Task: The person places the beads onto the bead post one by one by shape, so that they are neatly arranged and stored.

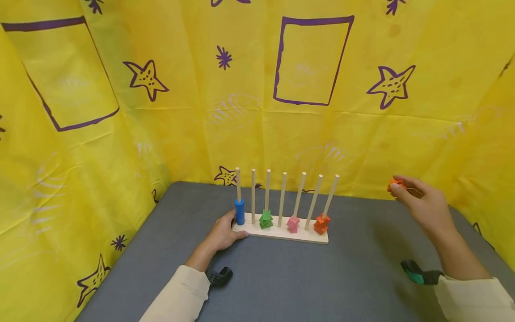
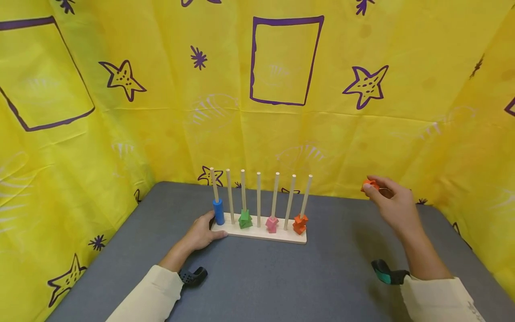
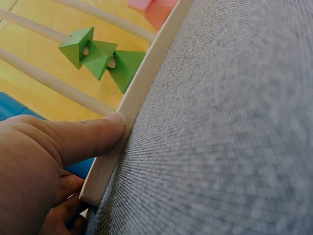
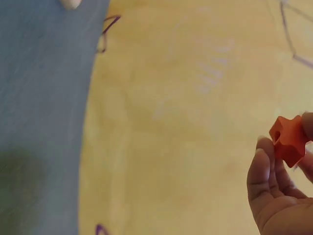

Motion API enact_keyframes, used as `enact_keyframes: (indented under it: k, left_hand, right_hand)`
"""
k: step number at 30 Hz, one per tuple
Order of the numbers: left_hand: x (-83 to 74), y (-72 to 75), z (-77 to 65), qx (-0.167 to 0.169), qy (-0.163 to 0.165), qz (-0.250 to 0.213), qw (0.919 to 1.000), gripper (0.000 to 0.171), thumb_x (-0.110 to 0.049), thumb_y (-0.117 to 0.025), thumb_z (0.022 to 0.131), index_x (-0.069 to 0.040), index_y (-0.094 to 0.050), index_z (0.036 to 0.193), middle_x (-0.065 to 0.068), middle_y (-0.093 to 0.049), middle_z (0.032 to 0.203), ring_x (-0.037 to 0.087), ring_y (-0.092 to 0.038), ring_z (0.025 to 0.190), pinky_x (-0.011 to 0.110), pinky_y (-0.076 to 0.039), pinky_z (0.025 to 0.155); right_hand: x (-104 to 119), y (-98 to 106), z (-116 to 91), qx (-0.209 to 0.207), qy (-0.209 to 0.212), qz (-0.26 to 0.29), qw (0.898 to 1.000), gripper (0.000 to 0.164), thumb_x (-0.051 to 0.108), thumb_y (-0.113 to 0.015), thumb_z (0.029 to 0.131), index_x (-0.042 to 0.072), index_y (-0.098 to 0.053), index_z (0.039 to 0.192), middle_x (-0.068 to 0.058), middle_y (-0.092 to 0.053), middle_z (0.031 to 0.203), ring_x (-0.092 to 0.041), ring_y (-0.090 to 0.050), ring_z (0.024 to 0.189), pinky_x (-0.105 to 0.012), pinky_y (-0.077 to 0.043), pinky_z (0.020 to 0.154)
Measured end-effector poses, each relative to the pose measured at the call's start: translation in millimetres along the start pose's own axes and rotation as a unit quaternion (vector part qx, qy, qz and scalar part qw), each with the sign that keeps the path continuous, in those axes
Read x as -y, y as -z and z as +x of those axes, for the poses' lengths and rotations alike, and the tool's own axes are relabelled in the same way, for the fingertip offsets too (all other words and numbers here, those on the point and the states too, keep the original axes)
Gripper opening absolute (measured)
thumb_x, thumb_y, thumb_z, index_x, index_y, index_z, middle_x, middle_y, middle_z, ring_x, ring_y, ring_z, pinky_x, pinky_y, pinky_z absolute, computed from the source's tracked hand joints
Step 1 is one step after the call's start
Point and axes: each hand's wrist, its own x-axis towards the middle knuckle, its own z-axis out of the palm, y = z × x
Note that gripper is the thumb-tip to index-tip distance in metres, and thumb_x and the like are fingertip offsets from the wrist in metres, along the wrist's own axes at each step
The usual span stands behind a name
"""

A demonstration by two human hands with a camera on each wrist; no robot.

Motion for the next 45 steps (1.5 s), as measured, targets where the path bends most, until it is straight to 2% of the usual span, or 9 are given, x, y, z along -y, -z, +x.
enact_keyframes:
  k: [7,14,22,26,36,45]
  left_hand:
    - [2.0,1.4,-1.2,-0.003,0.004,0.000,1.0000,0.076,-0.016,-0.082,0.079,0.005,-0.043,0.141,0.023,-0.051,0.135,0.040,-0.046,0.124,0.052,-0.038,0.101]
    - [3.2,1.7,-1.3,-0.004,0.007,0.009,0.9999,0.076,-0.016,-0.082,0.079,0.004,-0.043,0.141,0.023,-0.051,0.134,0.039,-0.047,0.124,0.052,-0.037,0.101]
    - [3.3,1.3,-1.5,-0.004,0.004,0.007,1.0000,0.075,-0.017,-0.082,0.079,0.004,-0.044,0.140,0.023,-0.052,0.133,0.039,-0.047,0.124,0.052,-0.038,0.100]
    - [3.5,1.0,-1.7,-0.004,0.006,0.007,1.0000,0.076,-0.017,-0.082,0.079,0.004,-0.044,0.140,0.023,-0.052,0.133,0.040,-0.047,0.124,0.052,-0.038,0.100]
    - [2.7,-0.1,-0.9,-0.004,0.002,0.009,0.9999,0.075,-0.017,-0.082,0.079,0.003,-0.045,0.140,0.022,-0.052,0.133,0.039,-0.047,0.124,0.052,-0.038,0.100]
    - [0.9,-0.6,0.1,-0.003,0.005,0.005,1.0000,0.075,-0.016,-0.082,0.079,0.004,-0.044,0.140,0.023,-0.052,0.134,0.039,-0.046,0.125,0.052,-0.037,0.101]
  right_hand:
    - [35.6,-14.9,4.8,-0.001,0.056,0.053,0.997,0.037,0.020,-0.065,0.094,0.004,-0.059,0.126,0.007,-0.070,0.097,-0.005,-0.065,0.085,-0.014,-0.050,0.072]
    - [55.1,-29.6,9.4,0.005,0.096,0.083,0.992,0.033,0.010,-0.065,0.093,-0.004,-0.060,0.122,0.002,-0.071,0.095,-0.009,-0.066,0.087,-0.017,-0.051,0.075]
    - [67.7,-49.4,14.2,0.027,0.133,0.082,0.987,0.032,0.010,-0.066,0.093,0.001,-0.062,0.123,-0.002,-0.070,0.096,-0.010,-0.066,0.088,-0.016,-0.050,0.076]
    - [73.4,-59.4,18.4,0.032,0.148,0.071,0.986,0.034,0.012,-0.065,0.094,-0.001,-0.061,0.125,-0.006,-0.070,0.098,-0.009,-0.066,0.089,-0.016,-0.050,0.077]
    - [76.9,-77.9,21.6,0.045,0.151,0.069,0.985,0.032,0.012,-0.065,0.094,-0.003,-0.061,0.123,-0.014,-0.069,0.098,-0.010,-0.065,0.087,-0.019,-0.051,0.074]
    - [72.6,-87.2,22.5,0.046,0.138,0.081,0.986,0.033,0.015,-0.064,0.095,-0.003,-0.061,0.122,-0.013,-0.069,0.097,-0.019,-0.065,0.089,-0.019,-0.051,0.077]
